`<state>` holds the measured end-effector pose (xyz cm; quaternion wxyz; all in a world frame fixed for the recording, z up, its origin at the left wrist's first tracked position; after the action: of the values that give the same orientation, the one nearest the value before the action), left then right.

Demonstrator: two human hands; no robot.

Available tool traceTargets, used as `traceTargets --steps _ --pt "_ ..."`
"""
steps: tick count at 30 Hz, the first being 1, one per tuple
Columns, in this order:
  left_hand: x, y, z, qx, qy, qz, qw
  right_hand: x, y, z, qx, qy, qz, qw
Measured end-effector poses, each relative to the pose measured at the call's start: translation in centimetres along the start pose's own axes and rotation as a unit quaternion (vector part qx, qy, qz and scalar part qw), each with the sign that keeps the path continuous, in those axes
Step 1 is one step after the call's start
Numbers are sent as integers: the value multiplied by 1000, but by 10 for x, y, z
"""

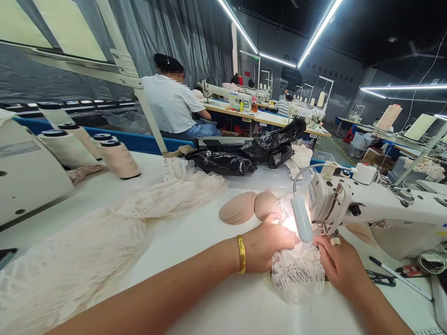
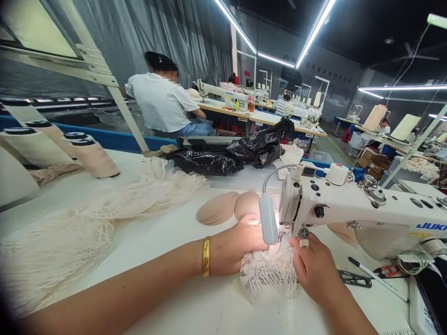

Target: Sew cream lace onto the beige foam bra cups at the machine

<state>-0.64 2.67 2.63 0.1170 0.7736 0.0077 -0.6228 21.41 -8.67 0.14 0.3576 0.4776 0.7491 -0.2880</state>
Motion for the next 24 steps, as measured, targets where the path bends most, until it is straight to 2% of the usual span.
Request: traceTargets --steps 2,5,7,10,13,17,20,24 --pt "-1 2 3 -11 -3 12 1000 -3 -6 0 -24 -21 -23 999" --pt "0 11 4 -82 -1 -30 996 -3 -16 -2 -68 -61 -75 993" --pt "2 19 4 -133 -14 -61 989 2 -19 -2 -69 -96 -77 990" --pt "2 30 4 -156 -47 -67 984 13 -14 -1 -50 -113 -35 992" --pt "-1 31 6 -143 -73 -29 987 17 -2 3 -34 -91 -1 995" --pt "-6 23 12 -104 -111 16 988 3 8 2 17 -90 -12 996" --pt "-7 20 12 -65 -71 39 995 -12 10 1 40 -134 -59 988" --pt "-4 15 8 -23 -52 77 995 -27 20 2 44 -218 -95 970"
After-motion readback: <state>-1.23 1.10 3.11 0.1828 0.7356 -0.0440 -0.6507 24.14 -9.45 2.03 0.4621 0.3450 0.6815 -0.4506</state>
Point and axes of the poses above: each hand's wrist, its own z-axis away from the middle knuckle, its own x-axis out of the palm, y = z × x, the point moved 1 cm from there along -z, towards the middle knuckle, and after that the axes turned 2 degrees about z, right-handed, at the moved point
